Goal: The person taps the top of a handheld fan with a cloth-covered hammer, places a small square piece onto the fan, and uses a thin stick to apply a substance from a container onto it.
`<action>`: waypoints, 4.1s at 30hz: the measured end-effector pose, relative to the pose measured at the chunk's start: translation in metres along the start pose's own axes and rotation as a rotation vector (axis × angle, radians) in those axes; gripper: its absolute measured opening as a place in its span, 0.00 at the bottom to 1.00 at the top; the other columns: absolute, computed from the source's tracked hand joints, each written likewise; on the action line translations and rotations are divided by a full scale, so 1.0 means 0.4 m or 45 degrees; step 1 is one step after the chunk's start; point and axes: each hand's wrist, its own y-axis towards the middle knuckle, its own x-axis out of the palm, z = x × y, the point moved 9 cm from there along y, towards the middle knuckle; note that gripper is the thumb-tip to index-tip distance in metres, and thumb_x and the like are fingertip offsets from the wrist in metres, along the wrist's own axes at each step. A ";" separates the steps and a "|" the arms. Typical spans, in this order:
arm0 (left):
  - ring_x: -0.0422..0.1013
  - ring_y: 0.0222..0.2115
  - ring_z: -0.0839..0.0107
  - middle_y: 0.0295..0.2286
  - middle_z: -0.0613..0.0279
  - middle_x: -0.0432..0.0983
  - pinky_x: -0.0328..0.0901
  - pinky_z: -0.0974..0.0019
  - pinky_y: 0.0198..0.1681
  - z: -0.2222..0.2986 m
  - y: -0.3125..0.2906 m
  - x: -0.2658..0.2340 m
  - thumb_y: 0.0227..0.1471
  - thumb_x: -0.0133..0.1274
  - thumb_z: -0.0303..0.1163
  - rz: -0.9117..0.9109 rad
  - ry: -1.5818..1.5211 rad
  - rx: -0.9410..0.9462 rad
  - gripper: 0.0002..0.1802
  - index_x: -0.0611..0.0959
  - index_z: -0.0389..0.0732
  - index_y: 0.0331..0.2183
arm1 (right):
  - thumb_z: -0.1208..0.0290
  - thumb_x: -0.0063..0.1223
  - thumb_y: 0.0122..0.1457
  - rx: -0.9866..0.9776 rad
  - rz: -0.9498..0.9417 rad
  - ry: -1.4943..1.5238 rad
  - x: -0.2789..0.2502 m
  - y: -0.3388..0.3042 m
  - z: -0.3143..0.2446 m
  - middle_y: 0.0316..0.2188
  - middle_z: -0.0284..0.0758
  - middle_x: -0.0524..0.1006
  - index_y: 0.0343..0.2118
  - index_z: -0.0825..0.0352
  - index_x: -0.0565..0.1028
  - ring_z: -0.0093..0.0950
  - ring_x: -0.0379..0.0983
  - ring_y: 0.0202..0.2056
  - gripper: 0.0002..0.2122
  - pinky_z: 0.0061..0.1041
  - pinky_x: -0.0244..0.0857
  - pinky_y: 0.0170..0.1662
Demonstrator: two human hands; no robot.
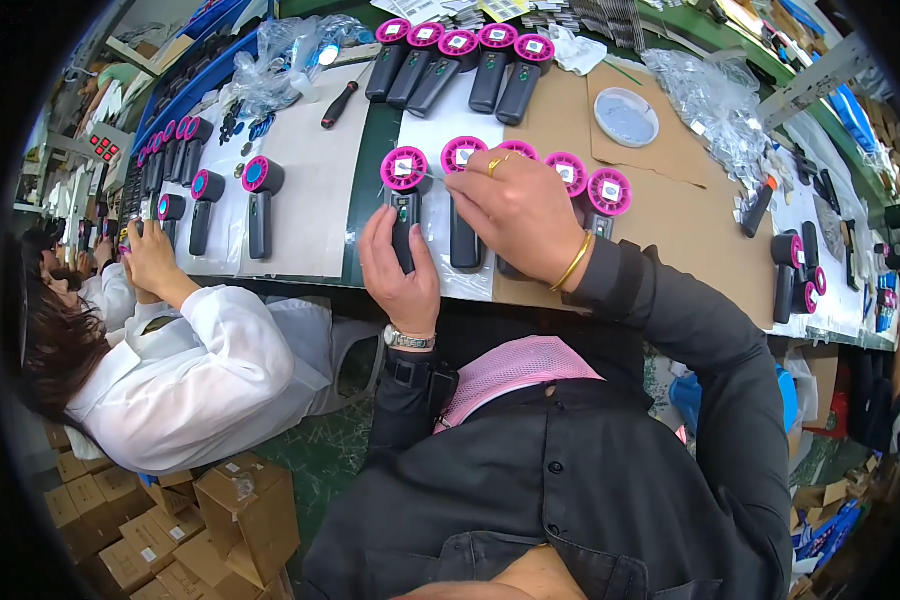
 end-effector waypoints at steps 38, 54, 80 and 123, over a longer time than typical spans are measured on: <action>0.78 0.48 0.45 0.49 0.45 0.81 0.72 0.50 0.53 0.029 0.013 0.023 0.59 0.63 0.22 -0.017 0.023 0.024 0.18 0.83 0.30 0.51 | 0.77 0.69 0.59 0.164 0.002 0.087 -0.062 -0.014 0.037 0.27 0.35 0.78 0.40 0.69 0.87 0.31 0.78 0.28 0.07 0.31 0.69 0.30; 0.77 0.49 0.43 0.50 0.42 0.80 0.70 0.47 0.55 0.087 0.027 0.089 0.62 0.60 0.21 -0.048 0.035 0.047 0.17 0.82 0.28 0.52 | 0.78 0.69 0.60 0.517 0.301 -0.293 -0.486 -0.221 0.403 0.25 0.34 0.76 0.42 0.68 0.88 0.25 0.70 0.25 0.07 0.25 0.61 0.28; 0.76 0.51 0.45 0.50 0.42 0.80 0.69 0.48 0.58 0.156 0.017 0.127 0.65 0.55 0.21 -0.091 0.251 0.079 0.17 0.81 0.28 0.54 | 0.50 0.34 0.80 1.116 0.158 2.331 -0.351 -0.192 0.524 0.52 0.41 0.83 0.63 0.76 0.75 0.29 0.81 0.49 0.30 0.28 0.75 0.55; 0.77 0.39 0.42 0.36 0.42 0.80 0.70 0.44 0.44 0.595 0.522 1.190 0.60 0.60 0.29 -0.820 0.389 0.865 0.08 0.84 0.35 0.38 | 0.59 0.66 0.69 0.917 0.299 2.012 -0.481 -0.340 0.703 0.26 0.25 0.79 0.39 0.65 0.84 0.14 0.67 0.18 0.12 0.15 0.58 0.21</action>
